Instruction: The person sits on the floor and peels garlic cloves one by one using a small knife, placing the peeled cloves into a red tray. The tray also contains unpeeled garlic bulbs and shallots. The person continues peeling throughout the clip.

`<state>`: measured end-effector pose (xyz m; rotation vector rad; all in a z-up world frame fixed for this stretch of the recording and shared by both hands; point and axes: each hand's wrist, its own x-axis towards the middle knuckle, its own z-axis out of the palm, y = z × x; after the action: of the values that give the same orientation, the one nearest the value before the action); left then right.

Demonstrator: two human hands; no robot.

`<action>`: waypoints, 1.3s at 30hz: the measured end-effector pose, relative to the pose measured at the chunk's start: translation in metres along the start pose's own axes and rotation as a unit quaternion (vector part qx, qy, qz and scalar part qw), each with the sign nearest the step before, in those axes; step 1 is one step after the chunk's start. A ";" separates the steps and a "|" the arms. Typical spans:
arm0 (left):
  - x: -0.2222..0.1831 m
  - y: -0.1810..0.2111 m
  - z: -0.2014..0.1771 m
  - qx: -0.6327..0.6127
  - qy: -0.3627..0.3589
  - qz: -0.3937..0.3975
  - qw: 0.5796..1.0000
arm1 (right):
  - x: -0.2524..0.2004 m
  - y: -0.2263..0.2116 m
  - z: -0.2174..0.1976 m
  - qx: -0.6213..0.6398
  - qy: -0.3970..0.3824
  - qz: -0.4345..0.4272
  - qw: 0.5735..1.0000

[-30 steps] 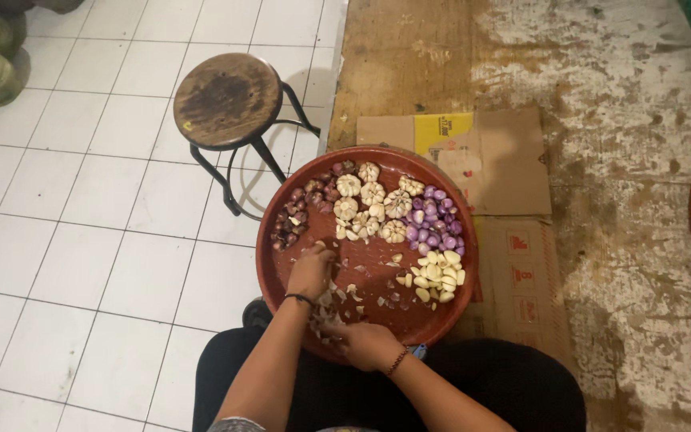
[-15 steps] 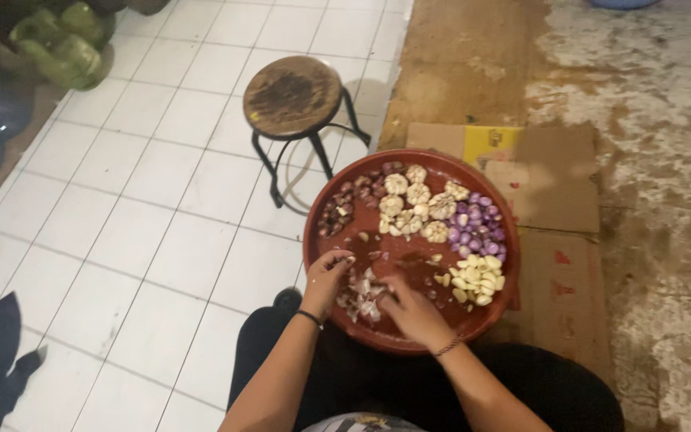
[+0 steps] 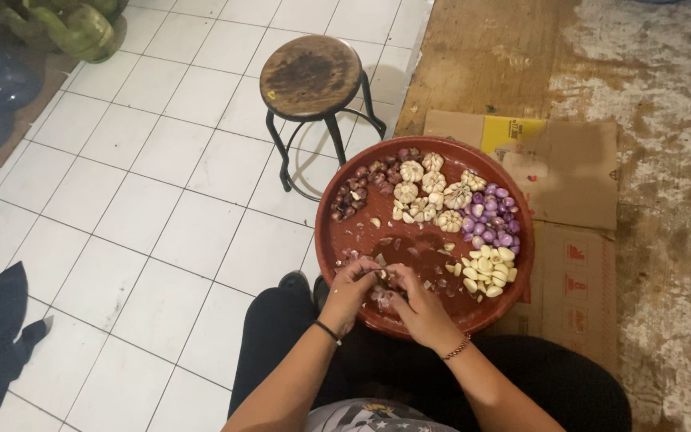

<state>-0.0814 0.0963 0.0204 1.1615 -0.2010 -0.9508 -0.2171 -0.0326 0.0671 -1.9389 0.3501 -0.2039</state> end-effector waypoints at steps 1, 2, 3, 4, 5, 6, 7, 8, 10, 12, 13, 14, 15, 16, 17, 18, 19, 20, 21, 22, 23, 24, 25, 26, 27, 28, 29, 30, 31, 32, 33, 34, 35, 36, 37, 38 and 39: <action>0.000 0.000 0.001 0.002 -0.003 -0.003 1.000 | 0.000 -0.001 0.000 -0.009 0.004 0.000 1.000; -0.001 0.000 0.002 0.008 0.004 -0.010 1.000 | 0.000 -0.001 0.000 -0.018 0.008 0.001 1.000; -0.001 0.002 0.002 0.014 0.010 -0.017 1.000 | 0.000 -0.002 0.000 -0.024 0.010 0.008 1.000; -0.001 0.004 0.002 0.021 0.016 -0.024 0.999 | 0.001 -0.002 -0.001 -0.029 0.012 0.016 0.999; -0.002 0.004 0.003 0.023 0.014 -0.026 0.999 | 0.002 -0.002 -0.002 -0.034 0.014 0.023 0.999; -0.002 0.005 0.004 0.026 0.012 -0.029 0.999 | 0.002 -0.002 -0.003 -0.020 0.009 0.041 0.999; -0.002 0.006 0.005 0.028 0.010 -0.031 0.999 | 0.003 -0.002 -0.003 -0.006 0.003 0.058 0.998; -0.002 0.006 0.006 0.025 0.008 -0.032 0.999 | 0.003 -0.002 -0.004 0.008 -0.002 0.076 0.997; -0.002 0.006 0.007 0.017 0.007 -0.032 0.999 | 0.003 -0.002 -0.003 0.008 0.016 0.021 1.000; 0.000 0.006 0.008 0.020 0.008 -0.044 0.999 | 0.004 -0.002 -0.004 0.013 0.025 -0.008 1.000; 0.001 0.007 0.007 0.021 0.009 -0.049 0.999 | 0.005 -0.001 -0.004 0.018 0.026 -0.009 0.999; 0.002 0.007 0.007 0.017 0.008 -0.054 0.998 | 0.005 0.000 -0.004 0.022 0.027 -0.010 0.999; 0.002 0.007 0.006 0.012 0.006 -0.059 0.998 | 0.005 0.002 -0.004 0.020 0.023 0.006 1.000; 0.003 0.006 0.006 0.007 0.004 -0.064 0.998 | 0.006 0.004 -0.005 0.018 0.019 0.021 0.999; 0.004 0.006 0.005 0.009 0.004 -0.064 0.998 | 0.005 0.005 -0.004 0.016 0.015 0.037 0.999; 0.004 0.005 0.005 0.010 0.003 -0.065 0.998 | 0.004 0.007 -0.002 0.020 0.019 0.035 0.999; 0.004 0.005 0.004 0.011 0.003 -0.065 0.998 | 0.004 0.009 -0.001 0.023 0.023 0.031 0.999; 0.004 0.004 0.004 0.012 0.003 -0.064 0.998 | 0.005 0.011 0.000 0.027 0.027 0.028 0.999; 0.005 0.003 0.004 0.013 0.004 -0.063 0.998 | 0.006 0.013 0.000 0.038 0.029 0.021 0.999; 0.005 0.003 0.004 0.014 0.005 -0.061 0.998 | 0.006 0.014 0.001 0.049 0.031 0.014 0.998; 0.005 0.002 0.004 0.012 0.000 -0.051 0.999 | 0.007 0.015 0.001 0.061 0.032 0.008 0.998; 0.005 0.002 0.004 0.011 -0.004 -0.041 0.999 | 0.007 0.015 0.001 0.088 0.022 0.029 0.995; 0.005 0.002 0.004 0.009 -0.009 -0.031 0.999 | 0.007 0.014 0.001 0.116 0.011 0.050 0.992; 0.004 0.001 0.005 0.012 -0.009 -0.023 1.000 | 0.007 0.013 0.001 0.143 0.000 0.071 0.987; 0.004 0.001 0.006 0.014 -0.008 -0.015 1.000 | 0.006 0.011 0.000 0.139 -0.001 0.074 0.987; 0.003 0.001 0.008 0.017 -0.008 -0.007 1.000 | 0.006 0.009 -0.001 0.135 -0.003 0.078 0.988; 0.004 0.002 0.010 0.008 -0.008 -0.015 1.000 | 0.006 0.006 -0.003 0.131 -0.003 0.081 0.988; 0.004 0.002 0.013 -0.002 -0.009 -0.023 1.000 | 0.006 0.002 -0.004 0.135 0.000 0.115 0.984; 0.004 0.003 0.015 -0.011 -0.009 -0.031 0.999 | 0.006 -0.002 -0.006 0.140 0.003 0.151 0.979; 0.004 0.005 0.017 -0.006 -0.009 -0.032 0.999 | 0.007 -0.006 -0.007 0.144 0.006 0.185 0.972; 0.004 0.005 0.018 -0.001 -0.009 -0.033 0.999 | 0.006 -0.009 -0.008 0.142 0.011 0.162 0.976; 0.003 0.005 0.019 0.003 -0.008 -0.034 0.999 | 0.007 -0.011 -0.009 0.139 0.016 0.139 0.980; 0.003 0.006 0.020 0.003 -0.006 -0.044 0.999 | 0.007 -0.013 -0.010 0.137 0.021 0.116 0.984; 0.003 0.006 0.019 0.004 -0.004 -0.054 0.999 | 0.007 -0.014 -0.011 0.132 0.016 0.127 0.983; 0.003 0.006 0.018 0.004 -0.002 -0.064 0.998 | 0.007 -0.014 -0.011 0.128 0.011 0.139 0.982; 0.003 0.005 0.018 0.007 -0.004 -0.064 0.998 | 0.007 -0.013 -0.011 0.124 0.005 0.151 0.981; 0.004 0.004 0.018 0.009 -0.006 -0.062 0.998 | 0.008 -0.012 -0.011 0.120 0.002 0.157 0.980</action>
<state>-0.0874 0.0812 0.0308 1.1966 -0.1488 -1.0681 -0.2114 -0.0403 0.0824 -1.6216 0.5994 -0.0401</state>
